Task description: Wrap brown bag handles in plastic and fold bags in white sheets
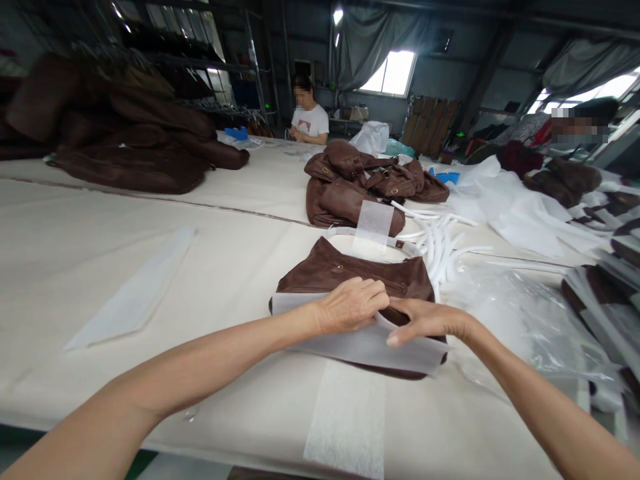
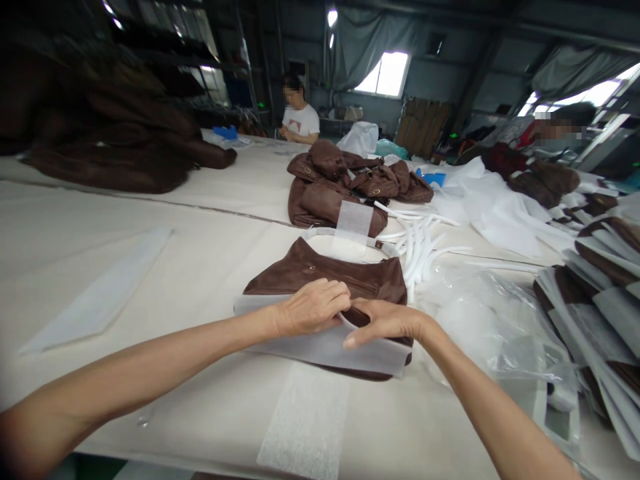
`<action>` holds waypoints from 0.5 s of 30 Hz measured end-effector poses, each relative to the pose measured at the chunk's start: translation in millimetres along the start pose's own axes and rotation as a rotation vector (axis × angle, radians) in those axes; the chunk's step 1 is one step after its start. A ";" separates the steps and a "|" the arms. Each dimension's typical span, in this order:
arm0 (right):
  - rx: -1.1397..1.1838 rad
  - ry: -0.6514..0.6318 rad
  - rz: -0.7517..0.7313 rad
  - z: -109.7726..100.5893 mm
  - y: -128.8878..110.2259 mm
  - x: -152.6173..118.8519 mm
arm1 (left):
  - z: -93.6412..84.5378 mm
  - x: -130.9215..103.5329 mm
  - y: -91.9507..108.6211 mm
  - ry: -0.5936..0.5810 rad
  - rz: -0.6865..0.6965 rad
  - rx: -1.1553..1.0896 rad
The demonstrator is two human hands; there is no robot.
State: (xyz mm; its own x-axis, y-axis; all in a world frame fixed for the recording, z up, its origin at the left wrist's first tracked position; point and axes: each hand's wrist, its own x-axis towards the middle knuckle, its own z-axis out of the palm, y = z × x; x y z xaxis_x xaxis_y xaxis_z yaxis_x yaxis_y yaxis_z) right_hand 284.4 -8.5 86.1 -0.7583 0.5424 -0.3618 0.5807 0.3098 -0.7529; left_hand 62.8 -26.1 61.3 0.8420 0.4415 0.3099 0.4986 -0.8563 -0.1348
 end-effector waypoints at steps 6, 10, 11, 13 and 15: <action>-0.154 0.226 0.000 24.8 5.5 6.2 | -8.4 -9.7 5.3 -0.027 -0.225 0.023; -0.198 0.349 -0.026 42.0 11.8 5.9 | -12.5 -28.9 0.5 -0.152 -0.389 -0.039; -0.208 0.375 -0.033 45.7 11.0 5.1 | -12.2 -32.5 -2.1 -0.188 -0.398 -0.067; -0.220 0.395 -0.036 49.3 6.9 2.4 | -9.9 -37.4 -6.9 -0.239 -0.377 -0.121; -0.191 0.338 -0.022 45.0 1.8 -1.4 | -6.2 -39.7 -9.8 -0.251 -0.347 -0.152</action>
State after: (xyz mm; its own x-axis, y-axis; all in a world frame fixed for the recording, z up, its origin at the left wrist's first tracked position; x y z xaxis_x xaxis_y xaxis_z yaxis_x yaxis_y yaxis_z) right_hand 273.2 -43.8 60.4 -0.6495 0.7507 -0.1208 0.6342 0.4472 -0.6307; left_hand 23.2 -36.9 56.1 0.6635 0.7447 0.0720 0.7402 -0.6674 0.0823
